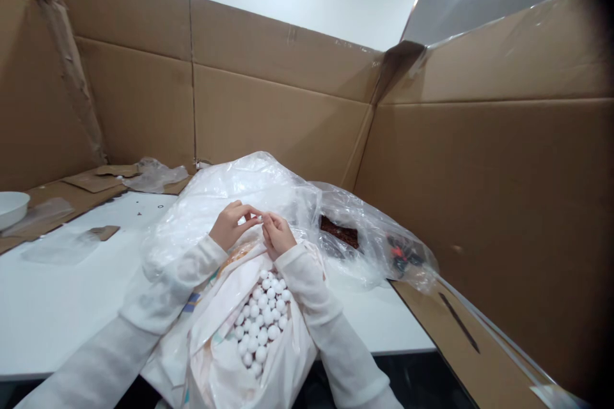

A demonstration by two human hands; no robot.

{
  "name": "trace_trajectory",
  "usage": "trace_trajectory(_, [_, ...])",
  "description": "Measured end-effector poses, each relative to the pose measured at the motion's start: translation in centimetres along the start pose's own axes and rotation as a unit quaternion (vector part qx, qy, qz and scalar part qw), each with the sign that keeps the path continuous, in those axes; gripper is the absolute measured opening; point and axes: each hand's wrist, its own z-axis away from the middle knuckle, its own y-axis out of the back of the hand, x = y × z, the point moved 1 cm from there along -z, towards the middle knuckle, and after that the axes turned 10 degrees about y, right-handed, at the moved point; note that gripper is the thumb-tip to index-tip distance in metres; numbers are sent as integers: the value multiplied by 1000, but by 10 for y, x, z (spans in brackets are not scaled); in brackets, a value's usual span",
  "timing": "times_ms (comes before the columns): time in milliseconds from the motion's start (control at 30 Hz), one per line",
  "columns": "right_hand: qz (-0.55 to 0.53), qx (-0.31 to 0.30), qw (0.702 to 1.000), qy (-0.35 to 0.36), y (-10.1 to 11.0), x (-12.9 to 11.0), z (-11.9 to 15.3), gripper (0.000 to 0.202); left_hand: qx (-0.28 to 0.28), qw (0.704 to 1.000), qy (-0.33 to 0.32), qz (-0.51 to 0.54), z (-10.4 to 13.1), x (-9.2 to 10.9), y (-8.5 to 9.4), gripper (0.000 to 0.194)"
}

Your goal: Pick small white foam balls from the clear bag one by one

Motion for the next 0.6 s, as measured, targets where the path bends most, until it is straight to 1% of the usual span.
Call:
trace_trajectory(100, [1, 14, 1000, -4, -2, 0, 0, 40, -7, 1000, -4, 1, -1, -1, -1, 21])
trace_trajectory(167, [-17, 26, 999, -25, -3, -1, 1, 41, -4, 1000, -17, -12, -5, 2, 1, 21])
trace_trajectory(267, [-76, 38, 991, -100, -2, -1, 1, 40, 29, 999, -12, -36, -9, 15, 14, 22])
trace_trajectory(300, [-99, 40, 986, -127, -1, 0, 0, 37, 33, 999, -4, -40, -9, 22, 21, 22])
trace_trajectory(333, [-124, 42, 980, -149, 1, 1, 0, 33, 23, 999, 0, -44, -7, 30, 28, 22])
trace_trajectory(367, [-149, 54, 975, -156, 3, 2, -1, 25, -9, 999, -2, -49, -4, 38, 35, 22])
trace_trajectory(400, [-181, 72, 968, -161, 6, 3, -2, 17, -70, 996, -15, -60, 1, 47, 40, 21])
trace_trajectory(433, [-221, 97, 959, -148, 9, 4, -4, 13, -147, 986, -35, -73, 6, 56, 45, 19])
trace_trajectory(467, [-265, 118, 946, -143, 12, 6, -5, 12, -225, 968, -52, -92, 13, 65, 50, 18])
trace_trajectory(500, [-302, 129, 933, -149, 14, 7, -6, 15, -293, 947, -62, -114, 19, 75, 54, 17])
trace_trajectory(533, [-328, 138, 922, -153, 17, 9, -7, 19, -333, 931, -63, -135, 24, 85, 58, 18])
trace_trajectory(567, [-346, 149, 913, -156, 19, 10, -8, 23, -348, 923, -58, -151, 28, 96, 62, 20])
trace_trajectory(600, [-358, 158, 906, -159, 21, 12, -9, 25, -344, 926, -46, -152, 31, 108, 67, 24])
